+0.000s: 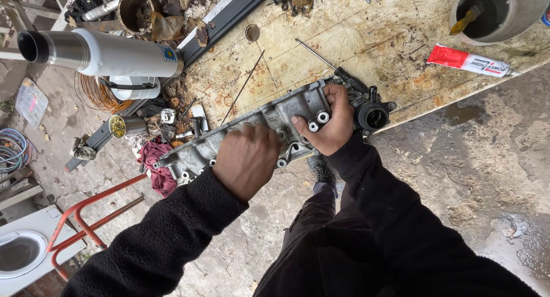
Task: The person cleans a metallic engine component with a cloth, then inserts multiple small metal pins into the component's holes by hand. They then use a cordless impact wrench to tighten bolts on the component.
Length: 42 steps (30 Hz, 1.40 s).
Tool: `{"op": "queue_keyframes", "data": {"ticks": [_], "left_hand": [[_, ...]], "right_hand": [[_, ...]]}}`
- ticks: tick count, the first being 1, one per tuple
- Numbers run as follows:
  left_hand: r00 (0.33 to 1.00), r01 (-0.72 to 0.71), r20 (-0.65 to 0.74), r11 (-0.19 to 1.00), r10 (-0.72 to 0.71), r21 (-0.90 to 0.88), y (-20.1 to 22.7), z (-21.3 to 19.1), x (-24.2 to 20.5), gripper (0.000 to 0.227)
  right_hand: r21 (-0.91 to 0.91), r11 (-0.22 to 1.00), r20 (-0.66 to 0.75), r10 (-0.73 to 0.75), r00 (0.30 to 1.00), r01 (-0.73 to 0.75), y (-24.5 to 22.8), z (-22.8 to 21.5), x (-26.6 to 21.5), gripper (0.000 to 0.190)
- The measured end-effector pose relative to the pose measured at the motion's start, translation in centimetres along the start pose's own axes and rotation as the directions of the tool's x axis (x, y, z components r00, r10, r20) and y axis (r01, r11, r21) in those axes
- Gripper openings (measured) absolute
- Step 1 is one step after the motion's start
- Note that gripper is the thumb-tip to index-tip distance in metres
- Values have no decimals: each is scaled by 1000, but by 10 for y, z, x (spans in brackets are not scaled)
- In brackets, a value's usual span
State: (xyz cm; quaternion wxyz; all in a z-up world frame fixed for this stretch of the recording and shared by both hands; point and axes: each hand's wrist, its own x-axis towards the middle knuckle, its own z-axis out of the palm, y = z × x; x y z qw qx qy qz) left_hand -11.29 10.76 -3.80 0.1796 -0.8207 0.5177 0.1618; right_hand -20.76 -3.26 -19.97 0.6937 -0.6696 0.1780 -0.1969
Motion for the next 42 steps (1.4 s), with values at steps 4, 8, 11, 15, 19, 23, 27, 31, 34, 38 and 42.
{"op": "queue_keyframes", "data": {"ticks": [4, 8, 11, 15, 19, 23, 27, 31, 34, 38, 42], "left_hand": [[984, -139, -100, 985, 149, 98, -4, 3, -2, 27], [992, -33, 120, 999, 34, -8, -2, -2, 0, 46], [977, -186, -98, 981, 190, 45, -3, 4, -3, 16], [982, -78, -175, 997, 78, 6, -1, 1, 1, 30], [991, -128, -34, 992, 127, -17, -3, -7, 0, 28], [997, -5, 75, 999, 7, -34, -3, 8, 1, 43], [981, -182, -55, 982, 185, 60, -5, 12, -1, 17], [992, -88, -94, 996, 88, 6, -3, 3, 0, 26], [981, -152, -115, 988, 154, 27, -3, -12, 0, 21], [996, 24, 92, 997, -17, -68, -2, 7, 1, 53], [983, -168, -55, 976, 177, 137, -3, 16, 1, 23]], "right_hand": [[-21, 1000, -9, -18, 1000, 18, -1, 0, 0, 62], [-75, 997, -14, -37, 999, 36, 0, -1, 0, 63], [-63, 998, -16, -11, 1000, 10, -1, -1, 0, 63], [-71, 997, -23, -27, 999, 25, -2, -1, 0, 62], [-78, 996, -22, -34, 999, 32, -1, 0, 1, 63], [-80, 996, -20, -26, 999, 24, -2, -1, -1, 63], [-72, 997, -26, -28, 999, 26, -2, 0, 0, 63], [-93, 995, -24, -40, 999, 38, -4, 0, -1, 63], [-74, 997, -19, -36, 999, 35, -3, 0, 1, 63], [-23, 1000, -1, -20, 1000, 20, -2, -1, 0, 62], [-16, 1000, -5, -18, 1000, 18, -2, -1, 1, 62]]}}
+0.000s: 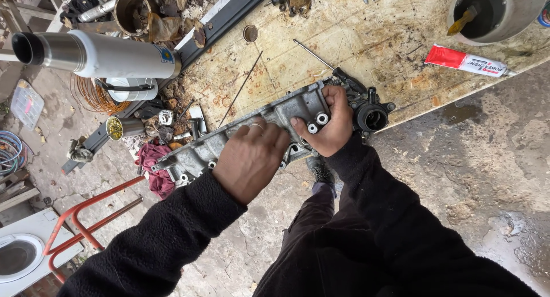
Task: The person cleans a metallic engine component with a cloth, then inserts multiple small metal pins into the component's holes by hand. They then use a cordless impact wrench to tighten bolts on the component.
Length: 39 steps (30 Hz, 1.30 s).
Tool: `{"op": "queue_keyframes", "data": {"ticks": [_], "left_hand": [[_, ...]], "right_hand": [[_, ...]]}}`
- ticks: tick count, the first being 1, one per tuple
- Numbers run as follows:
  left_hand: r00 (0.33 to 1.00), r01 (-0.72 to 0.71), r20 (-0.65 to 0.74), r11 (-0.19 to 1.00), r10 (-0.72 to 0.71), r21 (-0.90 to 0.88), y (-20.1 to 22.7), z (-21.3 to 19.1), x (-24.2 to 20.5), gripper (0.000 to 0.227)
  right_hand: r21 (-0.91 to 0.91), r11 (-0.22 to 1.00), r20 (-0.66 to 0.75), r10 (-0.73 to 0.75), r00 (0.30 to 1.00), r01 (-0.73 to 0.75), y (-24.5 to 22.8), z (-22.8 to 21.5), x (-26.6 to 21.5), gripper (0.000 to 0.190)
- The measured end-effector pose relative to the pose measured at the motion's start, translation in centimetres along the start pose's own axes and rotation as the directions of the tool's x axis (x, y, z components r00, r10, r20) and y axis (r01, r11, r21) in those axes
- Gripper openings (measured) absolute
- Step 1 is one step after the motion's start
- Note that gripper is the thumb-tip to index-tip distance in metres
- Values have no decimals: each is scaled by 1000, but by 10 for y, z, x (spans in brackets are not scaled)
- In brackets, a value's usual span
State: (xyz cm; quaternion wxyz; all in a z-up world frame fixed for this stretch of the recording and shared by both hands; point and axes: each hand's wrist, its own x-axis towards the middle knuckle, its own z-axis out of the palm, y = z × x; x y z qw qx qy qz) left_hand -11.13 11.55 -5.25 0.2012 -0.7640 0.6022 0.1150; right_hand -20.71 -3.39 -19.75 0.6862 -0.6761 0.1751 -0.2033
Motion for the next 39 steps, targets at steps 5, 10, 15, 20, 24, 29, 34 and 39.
{"op": "queue_keyframes", "data": {"ticks": [5, 10, 15, 20, 24, 29, 34, 39], "left_hand": [[960, 158, 246, 984, -132, -88, 0, -6, 4, 46], [999, -24, 41, 999, 26, -45, -2, -16, 3, 14], [991, -101, -97, 994, 97, -45, -18, -35, 10, 15], [906, -164, -421, 893, -32, -419, -95, -57, 112, 25], [907, -210, -414, 931, 72, -299, -130, 17, 271, 20], [836, -314, -437, 943, 331, 113, -129, 140, 443, 24], [877, -287, -290, 902, 382, 323, -104, 143, 493, 18], [919, -295, -130, 866, 373, 404, -103, 132, 492, 14]], "right_hand": [[-20, 1000, -9, -17, 1000, 17, 1, 1, 0, 62], [-43, 999, -14, -11, 1000, 10, -1, 0, -1, 62], [-65, 998, -19, -15, 1000, 14, -4, -1, -1, 62], [-70, 998, -12, -8, 1000, 7, -7, -1, -2, 62], [-83, 996, -44, -43, 998, 39, -2, 2, -5, 62], [-42, 999, -61, -11, 998, 9, 14, 15, -18, 69], [-84, 995, -78, 48, 996, -55, 18, 28, -37, 72], [-55, 990, -36, 131, 991, -133, 11, 28, -36, 74]]}}
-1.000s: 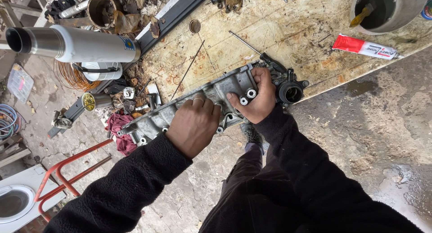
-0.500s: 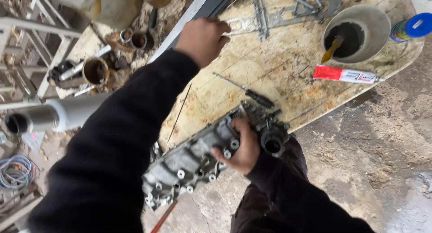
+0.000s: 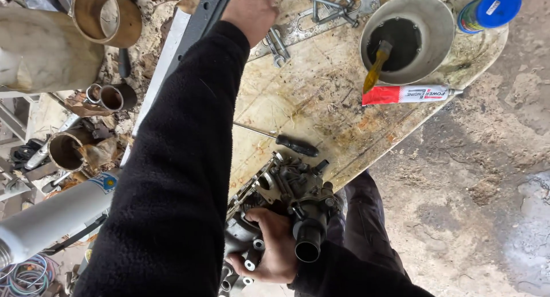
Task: The person cleans a metallic engine component with a cloth, then inserts multiple small metal pins into the component's holes by hand. They then use a cordless impact wrench to tighten bolts on the component.
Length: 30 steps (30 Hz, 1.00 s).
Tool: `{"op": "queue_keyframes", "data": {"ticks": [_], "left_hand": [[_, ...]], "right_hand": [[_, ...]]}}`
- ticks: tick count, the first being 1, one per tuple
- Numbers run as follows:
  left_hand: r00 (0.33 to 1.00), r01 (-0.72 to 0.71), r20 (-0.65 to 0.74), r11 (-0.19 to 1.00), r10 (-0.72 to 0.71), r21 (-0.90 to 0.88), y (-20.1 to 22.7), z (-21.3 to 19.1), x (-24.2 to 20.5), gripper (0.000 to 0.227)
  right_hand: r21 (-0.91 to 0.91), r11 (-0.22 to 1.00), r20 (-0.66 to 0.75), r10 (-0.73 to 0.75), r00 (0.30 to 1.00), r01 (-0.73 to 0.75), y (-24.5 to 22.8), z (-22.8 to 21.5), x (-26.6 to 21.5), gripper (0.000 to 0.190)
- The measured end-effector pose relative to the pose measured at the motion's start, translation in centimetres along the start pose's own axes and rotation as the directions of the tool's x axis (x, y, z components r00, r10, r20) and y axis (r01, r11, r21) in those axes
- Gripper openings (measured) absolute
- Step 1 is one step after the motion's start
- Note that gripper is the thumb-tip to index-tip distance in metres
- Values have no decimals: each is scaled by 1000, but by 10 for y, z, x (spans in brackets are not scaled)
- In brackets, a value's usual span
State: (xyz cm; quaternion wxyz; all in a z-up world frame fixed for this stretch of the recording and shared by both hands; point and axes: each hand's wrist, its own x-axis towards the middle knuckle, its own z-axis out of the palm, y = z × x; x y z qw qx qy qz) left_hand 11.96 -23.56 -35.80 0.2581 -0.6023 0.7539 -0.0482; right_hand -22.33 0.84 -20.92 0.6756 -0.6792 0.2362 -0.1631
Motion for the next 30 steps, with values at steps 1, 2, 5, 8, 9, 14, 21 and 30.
{"op": "queue_keyframes", "data": {"ticks": [1, 2, 5, 8, 9, 14, 21, 30], "left_hand": [[999, -19, -48, 998, 22, 65, -3, -10, -4, 12], [994, -35, -94, 991, 47, 131, -7, -21, -10, 18], [927, -16, -373, 989, -40, -147, -17, -33, -55, 11], [920, 88, -282, 844, -272, -529, -23, -121, -148, 12], [919, 132, -253, 839, -303, -528, -19, -154, -189, 12], [727, 185, -212, 483, -653, -856, 26, -292, -378, 10], [490, 375, 49, 160, -870, -913, 166, -331, -507, 7], [459, 374, 120, 69, -881, -925, 216, -294, -509, 12]], "right_hand": [[12, 1000, -1, 0, 1000, 0, 0, -2, 3, 72], [24, 1000, -3, 0, 1000, 0, -2, -3, 6, 70], [-24, 999, -51, -48, 998, 47, -3, -7, 11, 70], [-112, 992, -73, -64, 995, 55, -4, -12, 16, 76], [-96, 993, -32, -69, 997, 66, -5, -18, 16, 76], [-39, 994, 46, -100, 994, 102, -3, -29, 27, 70], [44, 987, 41, -156, 987, 154, -5, -28, 31, 65], [153, 974, 36, -177, 983, 170, 9, -32, 35, 60]]}}
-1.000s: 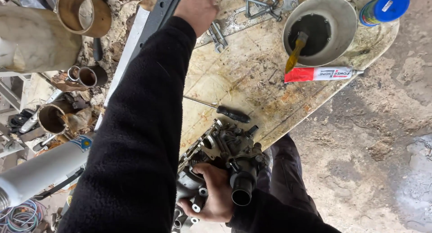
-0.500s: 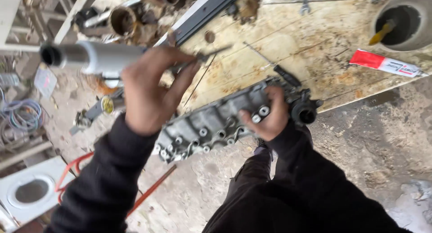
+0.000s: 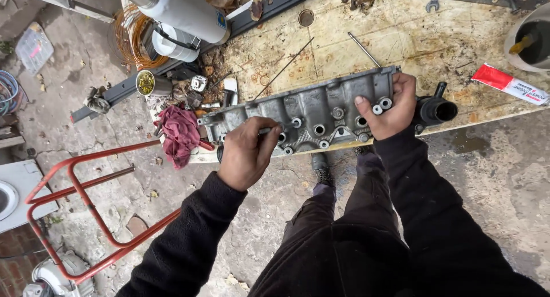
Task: The person cleans a metallic engine component with a cloth, then inserts multiple small metal pins into the component's holes by hand. They then use a cordless impact wrench to tighten bolts on the component.
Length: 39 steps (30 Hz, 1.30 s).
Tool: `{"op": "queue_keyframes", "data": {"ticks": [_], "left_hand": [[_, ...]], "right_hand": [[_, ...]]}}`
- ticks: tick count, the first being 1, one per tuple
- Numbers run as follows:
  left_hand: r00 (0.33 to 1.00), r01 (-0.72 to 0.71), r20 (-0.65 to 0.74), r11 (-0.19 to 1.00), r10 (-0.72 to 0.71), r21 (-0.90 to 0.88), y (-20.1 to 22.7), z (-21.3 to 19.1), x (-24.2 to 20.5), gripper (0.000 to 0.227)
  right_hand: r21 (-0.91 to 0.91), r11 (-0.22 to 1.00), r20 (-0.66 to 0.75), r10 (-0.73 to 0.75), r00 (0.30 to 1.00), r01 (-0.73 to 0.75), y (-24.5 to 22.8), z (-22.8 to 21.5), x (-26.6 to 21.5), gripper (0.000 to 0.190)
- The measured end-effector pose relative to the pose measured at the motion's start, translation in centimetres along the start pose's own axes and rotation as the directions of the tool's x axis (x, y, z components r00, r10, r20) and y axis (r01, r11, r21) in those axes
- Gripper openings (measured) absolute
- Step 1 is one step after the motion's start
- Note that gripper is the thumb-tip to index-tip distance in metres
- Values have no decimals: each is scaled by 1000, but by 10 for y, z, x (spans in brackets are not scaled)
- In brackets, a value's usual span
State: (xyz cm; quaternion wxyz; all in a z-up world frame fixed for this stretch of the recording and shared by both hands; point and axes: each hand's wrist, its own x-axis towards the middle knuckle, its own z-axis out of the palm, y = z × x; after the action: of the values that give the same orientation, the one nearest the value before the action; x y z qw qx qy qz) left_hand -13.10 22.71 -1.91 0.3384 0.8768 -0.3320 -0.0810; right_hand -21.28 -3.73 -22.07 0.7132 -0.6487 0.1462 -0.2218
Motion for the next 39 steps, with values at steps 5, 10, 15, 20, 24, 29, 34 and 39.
{"op": "queue_keyframes", "data": {"ticks": [5, 10, 15, 20, 24, 29, 34, 39], "left_hand": [[1000, -28, 6, 999, 28, 33, -4, 8, 6, 14], [997, 67, -54, 985, -59, 159, 6, 5, 19, 24], [985, -72, 175, 912, 0, 405, -15, 31, 20, 36], [913, -64, 356, 789, -202, 611, -14, 38, 24, 43], [936, -294, 337, 760, 105, 580, -30, 37, 20, 24], [742, -161, 558, 709, -372, 687, -2, 23, 44, 37], [860, -364, 510, 690, -7, 625, -15, 28, 34, 33], [696, -190, 566, 646, -443, 740, -17, 37, 39, 51]], "right_hand": [[17, 999, 15, -51, 999, 50, 9, -1, 1, 59], [18, 999, 17, -42, 999, 42, 10, -1, 2, 59], [-3, 999, 9, -52, 999, 52, 12, -1, 3, 58], [-4, 999, 8, -41, 999, 41, 13, 1, 5, 59], [-23, 999, 21, -26, 999, 26, 7, 2, 5, 56], [-50, 998, 12, -27, 1000, 28, 7, 1, 3, 57], [-31, 999, 3, 27, 1000, -27, 7, 3, 2, 59], [-11, 1000, -6, 8, 1000, -8, 7, 4, 4, 60]]}}
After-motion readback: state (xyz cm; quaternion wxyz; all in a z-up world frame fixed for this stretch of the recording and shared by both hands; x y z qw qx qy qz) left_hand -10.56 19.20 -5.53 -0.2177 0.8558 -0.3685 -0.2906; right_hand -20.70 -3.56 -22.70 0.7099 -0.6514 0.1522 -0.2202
